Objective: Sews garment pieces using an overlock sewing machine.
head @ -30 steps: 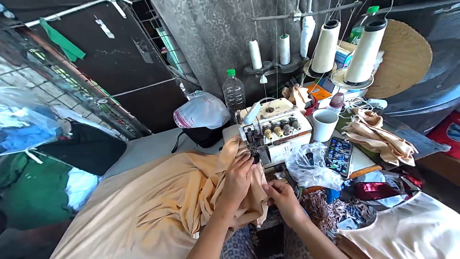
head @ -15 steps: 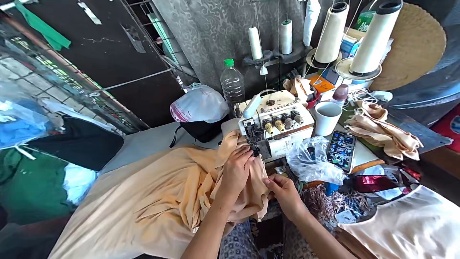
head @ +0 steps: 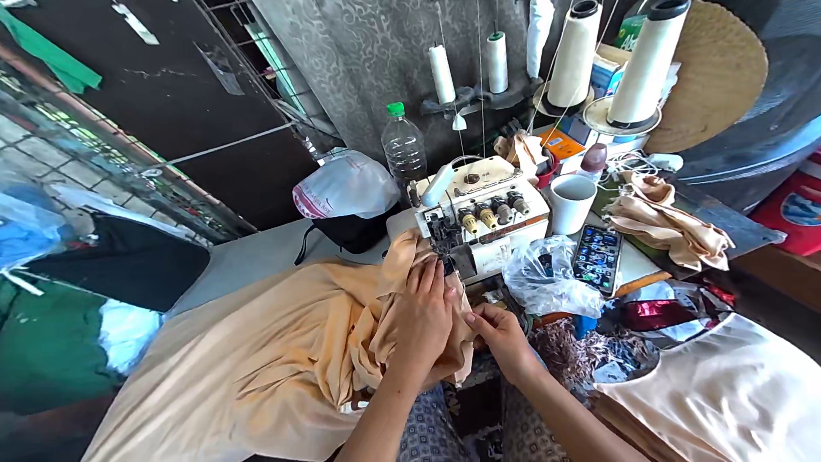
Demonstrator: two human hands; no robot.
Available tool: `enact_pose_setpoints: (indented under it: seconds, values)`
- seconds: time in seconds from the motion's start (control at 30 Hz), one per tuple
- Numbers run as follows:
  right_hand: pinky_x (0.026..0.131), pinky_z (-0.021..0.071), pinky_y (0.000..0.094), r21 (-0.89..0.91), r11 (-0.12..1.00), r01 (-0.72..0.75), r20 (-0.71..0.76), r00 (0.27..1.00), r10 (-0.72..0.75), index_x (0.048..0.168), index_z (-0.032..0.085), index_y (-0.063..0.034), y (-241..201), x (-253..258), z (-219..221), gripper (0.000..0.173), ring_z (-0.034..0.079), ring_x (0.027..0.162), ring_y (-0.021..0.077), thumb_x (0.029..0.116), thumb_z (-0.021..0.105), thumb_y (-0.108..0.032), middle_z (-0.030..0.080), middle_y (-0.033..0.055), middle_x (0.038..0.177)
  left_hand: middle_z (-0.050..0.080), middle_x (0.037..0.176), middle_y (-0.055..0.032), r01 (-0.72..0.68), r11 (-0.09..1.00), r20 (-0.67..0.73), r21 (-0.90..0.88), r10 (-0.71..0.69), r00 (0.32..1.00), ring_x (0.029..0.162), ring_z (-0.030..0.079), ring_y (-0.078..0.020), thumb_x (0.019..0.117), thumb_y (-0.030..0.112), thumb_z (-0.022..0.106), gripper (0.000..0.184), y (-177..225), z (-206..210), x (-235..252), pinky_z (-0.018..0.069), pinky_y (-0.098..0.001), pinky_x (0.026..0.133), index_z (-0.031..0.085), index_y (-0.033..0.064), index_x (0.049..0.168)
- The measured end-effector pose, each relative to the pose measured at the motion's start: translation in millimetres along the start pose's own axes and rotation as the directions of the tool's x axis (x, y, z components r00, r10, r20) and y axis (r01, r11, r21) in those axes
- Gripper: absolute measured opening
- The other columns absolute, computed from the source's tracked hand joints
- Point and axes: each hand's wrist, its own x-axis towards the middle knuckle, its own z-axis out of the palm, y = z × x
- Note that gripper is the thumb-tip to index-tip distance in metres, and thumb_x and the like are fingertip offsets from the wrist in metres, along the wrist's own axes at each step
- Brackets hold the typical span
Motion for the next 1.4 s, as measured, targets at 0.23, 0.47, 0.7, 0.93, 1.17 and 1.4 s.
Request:
enact_pose_setpoints:
  seconds: [0.23, 0.47, 0.7, 0.93, 1.17, 1.4]
  values:
    - [0.059, 0.0552, 0.0233, -0.044, 0.998, 0.04, 0.002, 0.999, -0.04, 0.094, 0.068, -0.0011, -1.8, -1.2, 0.6, 0.013, 0.062, 0.063, 0.0083, 0.0996, 0.062, -0.011, 0.066, 0.003, 0.079, 0.051, 0.154, -0.0142, -0.049, 0.995, -0.045, 0.084, 0.053, 0.998, 0.144, 0.044, -0.0397, 0.1078, 0.031, 0.038, 0.052, -8.2, 12.1, -4.1, 0.0364, -0.0547, 0.117, 0.055, 0.0005, 0.145]
    - [0.059, 0.0555, 0.0226, -0.04, 0.998, 0.057, -0.006, 0.998, -0.057, 0.093, 0.068, -0.0011, -2.7, 0.8, 3.2, 0.013, 0.063, 0.063, 0.0081, 0.0994, 0.062, -0.01, 0.066, 0.0031, 0.078, 0.052, 0.153, -0.0134, -0.061, 0.995, -0.044, 0.083, 0.065, 0.997, 0.144, 0.045, -0.0383, 0.1082, 0.031, 0.036, 0.051, -12.1, 11.2, -0.9, 0.0364, -0.0537, 0.117, 0.056, 0.0012, 0.145]
    - [0.059, 0.0554, 0.0226, -0.048, 0.997, 0.06, -0.005, 0.998, -0.06, 0.092, 0.068, -0.0019, -4.8, 5.1, 4.3, 0.013, 0.063, 0.063, 0.0082, 0.0996, 0.061, -0.011, 0.066, 0.0028, 0.078, 0.052, 0.153, -0.0135, -0.046, 0.996, -0.038, 0.079, 0.049, 0.998, 0.144, 0.044, -0.0383, 0.1084, 0.032, 0.036, 0.052, -12.6, 10.6, 3.7, 0.0349, -0.0544, 0.118, 0.055, 0.0018, 0.146]
    - [0.06, 0.056, 0.0224, -0.077, 0.995, 0.067, -0.005, 0.998, -0.068, 0.094, 0.068, -0.0009, -11.4, 13.9, 6.4, 0.013, 0.063, 0.064, 0.008, 0.1002, 0.062, -0.01, 0.067, 0.0032, 0.079, 0.054, 0.15, -0.0162, -0.013, 0.996, -0.041, 0.093, 0.017, 0.999, 0.143, 0.046, -0.0405, 0.109, 0.033, 0.033, 0.054, -15.6, 10.8, 14.3, 0.0358, -0.0554, 0.117, 0.058, 0.0002, 0.143]
    - [0.061, 0.0557, 0.0226, -0.199, 0.978, 0.067, 0.013, 0.998, -0.066, 0.097, 0.07, -0.0009, -19.0, 18.6, 9.3, 0.014, 0.063, 0.064, 0.0068, 0.0997, 0.064, -0.013, 0.067, 0.0029, 0.081, 0.049, 0.157, -0.0089, 0.066, 0.993, 0.091, 0.101, -0.075, 0.993, 0.152, 0.029, -0.0405, 0.1104, 0.035, 0.031, 0.052, -18.4, -3.3, 24.0, 0.019, -0.0654, 0.121, 0.055, 0.0097, 0.148]
    - [0.058, 0.0558, 0.0242, -0.223, 0.975, 0.0, 0.017, 1.0, 0.004, 0.103, 0.068, 0.0, -35.7, 24.5, 22.4, 0.015, 0.062, 0.059, 0.0081, 0.1018, 0.061, -0.014, 0.067, 0.0047, 0.082, 0.032, 0.167, -0.0011, 0.23, 0.969, 0.311, 0.084, -0.245, 0.918, 0.155, 0.018, -0.0429, 0.1121, 0.037, 0.029, 0.051, -17.6, -19.7, 43.5, 0.0308, -0.0731, 0.108, 0.042, 0.018, 0.158]
